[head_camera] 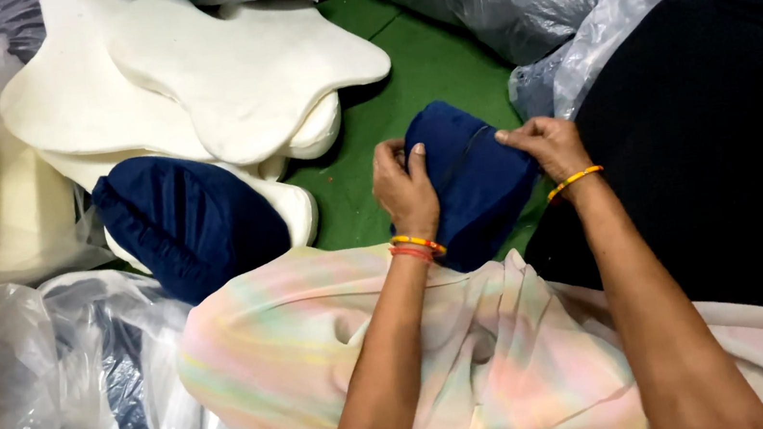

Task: The person sits on the floor and pulls navy fabric covers over white contoured foam shoulder pads, stretching and tucking the fabric to fit each pad, then sets the covered pad aside and picks up the next foam pad and cover.

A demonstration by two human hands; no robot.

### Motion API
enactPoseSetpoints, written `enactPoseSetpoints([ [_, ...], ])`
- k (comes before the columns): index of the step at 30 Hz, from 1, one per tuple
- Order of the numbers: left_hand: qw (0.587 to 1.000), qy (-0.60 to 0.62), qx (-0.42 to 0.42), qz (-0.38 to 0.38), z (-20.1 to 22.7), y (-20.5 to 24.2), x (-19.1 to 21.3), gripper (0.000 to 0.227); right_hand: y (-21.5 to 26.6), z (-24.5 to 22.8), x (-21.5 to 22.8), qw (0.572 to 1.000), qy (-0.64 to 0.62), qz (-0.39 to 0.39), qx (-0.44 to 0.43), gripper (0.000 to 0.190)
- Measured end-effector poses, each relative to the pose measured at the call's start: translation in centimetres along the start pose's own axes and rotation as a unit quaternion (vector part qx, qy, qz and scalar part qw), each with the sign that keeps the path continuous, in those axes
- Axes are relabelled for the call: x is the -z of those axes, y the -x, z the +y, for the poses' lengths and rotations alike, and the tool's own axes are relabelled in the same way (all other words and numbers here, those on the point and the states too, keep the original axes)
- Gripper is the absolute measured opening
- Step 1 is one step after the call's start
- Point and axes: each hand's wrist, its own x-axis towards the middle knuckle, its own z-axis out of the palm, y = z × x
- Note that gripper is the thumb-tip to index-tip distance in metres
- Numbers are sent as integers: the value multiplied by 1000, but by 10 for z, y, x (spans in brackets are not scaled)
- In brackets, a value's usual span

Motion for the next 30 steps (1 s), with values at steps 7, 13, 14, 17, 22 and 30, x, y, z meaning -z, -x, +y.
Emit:
enactPoseSetpoints([
  [7,998,-28,63,8,-12,-12,-1,33,14,-65,1,972,19,-205,-114,37],
  [13,951,256,112,-134,-56,-15,-15,45,-9,-24,30,992,-59,-107,-20,31],
  [14,950,259,110,-135,-44,-14,-12,45,-3,-43,22,993,-57,-105,-18,31],
  [17,896,322,215,-216,-18,-13,3,43,10,-79,-10,965,60,-111,231,46],
  [22,924,267,201,-184,-48,-16,10,39,-1,-28,-48,971,21,-234,32,41],
  [30,880,230,257,-327,-13,-27,29,35,0,-34,-61,960,-15,-279,26,45],
])
